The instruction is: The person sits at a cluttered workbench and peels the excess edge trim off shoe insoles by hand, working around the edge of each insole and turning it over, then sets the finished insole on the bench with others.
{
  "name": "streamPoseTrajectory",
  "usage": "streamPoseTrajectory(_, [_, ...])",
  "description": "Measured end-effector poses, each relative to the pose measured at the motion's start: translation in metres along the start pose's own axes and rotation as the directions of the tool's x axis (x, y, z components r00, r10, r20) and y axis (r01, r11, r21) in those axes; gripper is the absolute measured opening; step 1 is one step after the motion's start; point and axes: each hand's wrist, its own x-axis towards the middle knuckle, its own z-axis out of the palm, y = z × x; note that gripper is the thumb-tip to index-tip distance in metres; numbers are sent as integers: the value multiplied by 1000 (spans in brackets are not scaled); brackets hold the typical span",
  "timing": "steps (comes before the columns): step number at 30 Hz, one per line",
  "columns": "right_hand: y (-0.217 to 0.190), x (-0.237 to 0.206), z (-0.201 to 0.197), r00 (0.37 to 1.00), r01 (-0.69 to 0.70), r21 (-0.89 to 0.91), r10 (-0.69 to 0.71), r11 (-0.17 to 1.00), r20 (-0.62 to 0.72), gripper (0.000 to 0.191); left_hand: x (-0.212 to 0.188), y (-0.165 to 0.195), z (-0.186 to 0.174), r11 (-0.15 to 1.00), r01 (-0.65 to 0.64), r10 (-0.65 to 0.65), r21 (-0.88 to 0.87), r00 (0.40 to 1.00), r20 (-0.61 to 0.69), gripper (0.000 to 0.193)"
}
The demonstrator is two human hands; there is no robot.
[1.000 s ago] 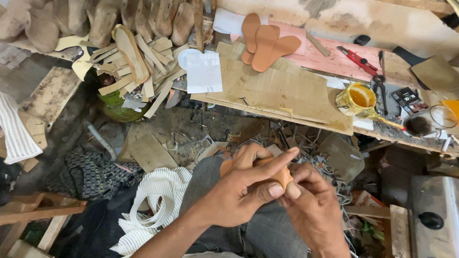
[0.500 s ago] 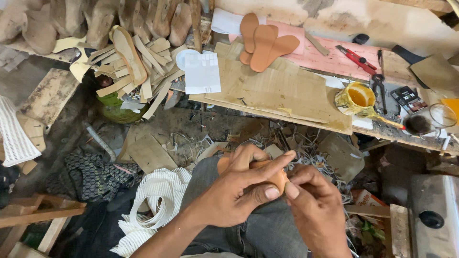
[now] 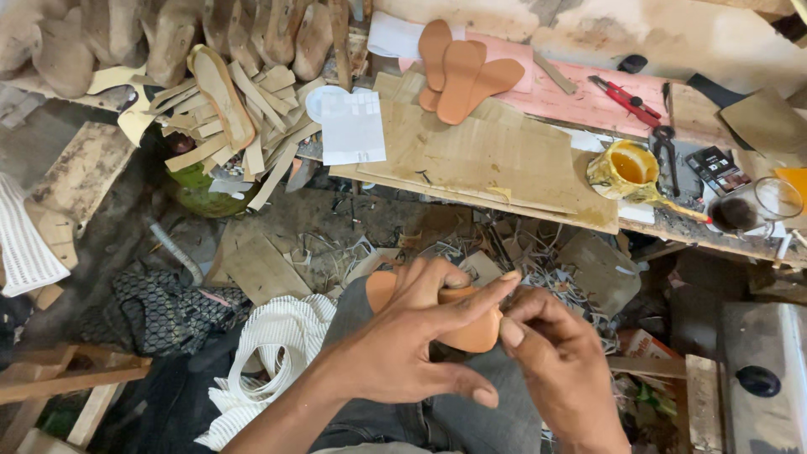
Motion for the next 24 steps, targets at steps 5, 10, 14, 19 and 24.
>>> streamPoseTrajectory(5, [11,5,22,994,-39,56,44,998,-97,15,3,5,1,977,122,-120,-177,992,22,71])
streamPoseTrajectory(10, [2,3,25,931,315,-296,-355,902,-90,32,6,10,-2,876,349,-401,-333,911,-101,47])
streamPoseTrajectory(14, [-6,4,22,939,331,-351,-343,876,30,37,10,13,-1,841,401,-455,-363,887,-74,31])
streamPoseTrajectory(19, [-16,-1,34,843,460,-686,-520,564,138,32,12,17,-5,823,417,-468,-386,883,-43,30])
streamPoseTrajectory(24, [-38,2,25,586,641,-759,-565,-115,581,17,12,22,-13,739,652,-643,-171,758,110,32])
